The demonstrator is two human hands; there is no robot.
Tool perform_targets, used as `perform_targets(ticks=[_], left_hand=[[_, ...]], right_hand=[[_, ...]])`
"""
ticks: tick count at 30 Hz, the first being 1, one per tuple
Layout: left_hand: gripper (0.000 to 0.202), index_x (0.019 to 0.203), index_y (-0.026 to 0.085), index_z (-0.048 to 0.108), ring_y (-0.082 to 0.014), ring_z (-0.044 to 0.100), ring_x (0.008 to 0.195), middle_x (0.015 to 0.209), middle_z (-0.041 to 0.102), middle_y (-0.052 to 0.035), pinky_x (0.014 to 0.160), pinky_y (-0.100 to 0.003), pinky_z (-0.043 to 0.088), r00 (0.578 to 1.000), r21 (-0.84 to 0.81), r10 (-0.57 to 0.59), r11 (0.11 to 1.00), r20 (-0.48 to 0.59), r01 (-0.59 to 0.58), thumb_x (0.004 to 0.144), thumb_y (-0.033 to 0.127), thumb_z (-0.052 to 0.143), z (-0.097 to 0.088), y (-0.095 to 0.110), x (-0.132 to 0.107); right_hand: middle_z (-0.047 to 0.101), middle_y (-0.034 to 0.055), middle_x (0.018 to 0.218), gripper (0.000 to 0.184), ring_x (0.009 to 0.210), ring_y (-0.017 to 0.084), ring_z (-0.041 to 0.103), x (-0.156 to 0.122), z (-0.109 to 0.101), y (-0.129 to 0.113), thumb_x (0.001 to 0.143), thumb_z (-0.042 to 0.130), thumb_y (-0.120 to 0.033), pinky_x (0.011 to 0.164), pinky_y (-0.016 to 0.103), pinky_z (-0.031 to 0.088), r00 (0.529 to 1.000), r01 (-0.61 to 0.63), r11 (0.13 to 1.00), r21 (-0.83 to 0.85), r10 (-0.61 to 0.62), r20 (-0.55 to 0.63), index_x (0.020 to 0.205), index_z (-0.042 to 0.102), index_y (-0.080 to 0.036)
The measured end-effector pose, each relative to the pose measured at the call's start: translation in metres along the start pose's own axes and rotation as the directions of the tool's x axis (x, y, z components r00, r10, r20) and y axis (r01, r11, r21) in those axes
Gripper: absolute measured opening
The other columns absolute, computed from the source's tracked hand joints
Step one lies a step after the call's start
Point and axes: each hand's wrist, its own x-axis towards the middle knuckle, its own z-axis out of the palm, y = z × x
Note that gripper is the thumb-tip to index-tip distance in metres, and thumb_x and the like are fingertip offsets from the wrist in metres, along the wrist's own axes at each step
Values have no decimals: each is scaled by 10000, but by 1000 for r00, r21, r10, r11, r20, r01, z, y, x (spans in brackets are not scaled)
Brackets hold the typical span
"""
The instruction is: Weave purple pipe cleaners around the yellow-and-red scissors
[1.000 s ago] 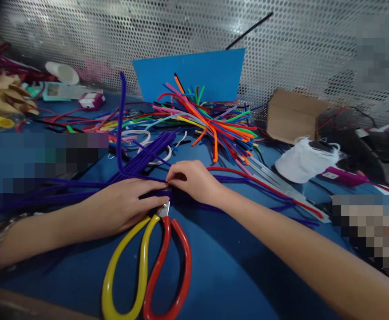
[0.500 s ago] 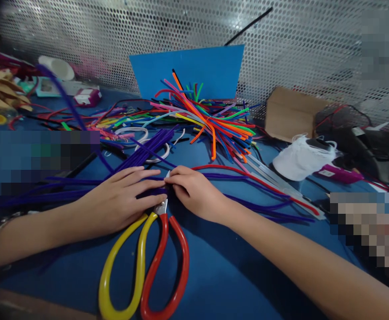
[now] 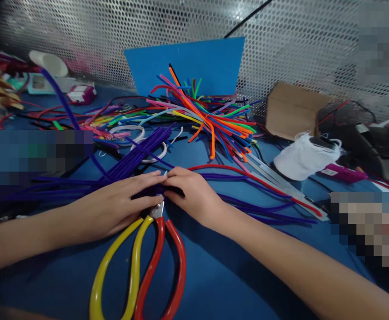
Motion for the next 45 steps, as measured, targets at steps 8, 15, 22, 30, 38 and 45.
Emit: perform_targets(ticks=[8, 15, 22, 30, 38, 45], left_hand=[[317, 1141, 107, 526, -223, 327, 1296, 1367, 389, -196, 1019, -418, 357, 994, -152, -54, 986, 94, 68, 908, 100, 311, 2, 1, -1], [301, 1120, 91, 532, -218, 323, 1294, 1366, 380, -214, 1009, -388, 375, 996, -193, -54, 979, 69, 66, 918, 110, 308, 4, -1, -1], [308, 1171, 108, 510, -247, 392, 1253, 1350, 405, -213, 979, -412, 405, 994, -181, -74, 980, 85, 88, 908, 123, 349, 6, -3, -5], [310, 1186, 129, 502, -238, 340, 1286, 1382, 368, -192, 996, -416, 389, 990, -216, -95, 969, 105, 117, 916, 130, 348, 6, -2, -5], [322, 1208, 144, 488, -238, 335, 1290, 1402, 341, -182, 994, -422, 390, 987, -222, -101, 967, 124, 127, 916, 132, 351, 5, -2, -6], [314, 1199, 143, 503, -229, 349, 1284, 1391, 365, -170, 1002, -411, 385, 990, -211, -90, 971, 111, 112, 924, 161, 354, 4, -3, -6]], right_hand=[[645, 142, 894, 252, 840, 195, 611, -9, 5, -10, 872, 402, -102, 755, 329, 535, 998, 64, 973, -220, -62, 14, 900, 651, -73], [629, 149, 972, 296, 950, 207, 585, -14, 7, -14, 873, 336, -97, 820, 372, 514, 1000, 22, 978, -205, -20, 12, 970, 616, -101], [646, 72, 939, 250, 856, 140, 611, -10, -20, 0, 827, 418, -72, 762, 269, 507, 978, -207, 978, -23, 207, -20, 970, 608, -149], [645, 53, 853, 146, 787, 178, 613, -17, -46, 20, 796, 536, -146, 692, 298, 482, 956, -129, 861, -493, 240, 170, 879, 649, -185], [673, 58, 823, 226, 705, 179, 615, -17, -56, 11, 859, 443, -196, 582, 278, 439, 958, -71, 723, -688, 240, 154, 818, 665, -183], [673, 82, 877, 232, 660, 196, 616, -15, -64, 18, 824, 443, -145, 495, 280, 403, 909, -176, 588, -790, 404, 99, 929, 647, -180]])
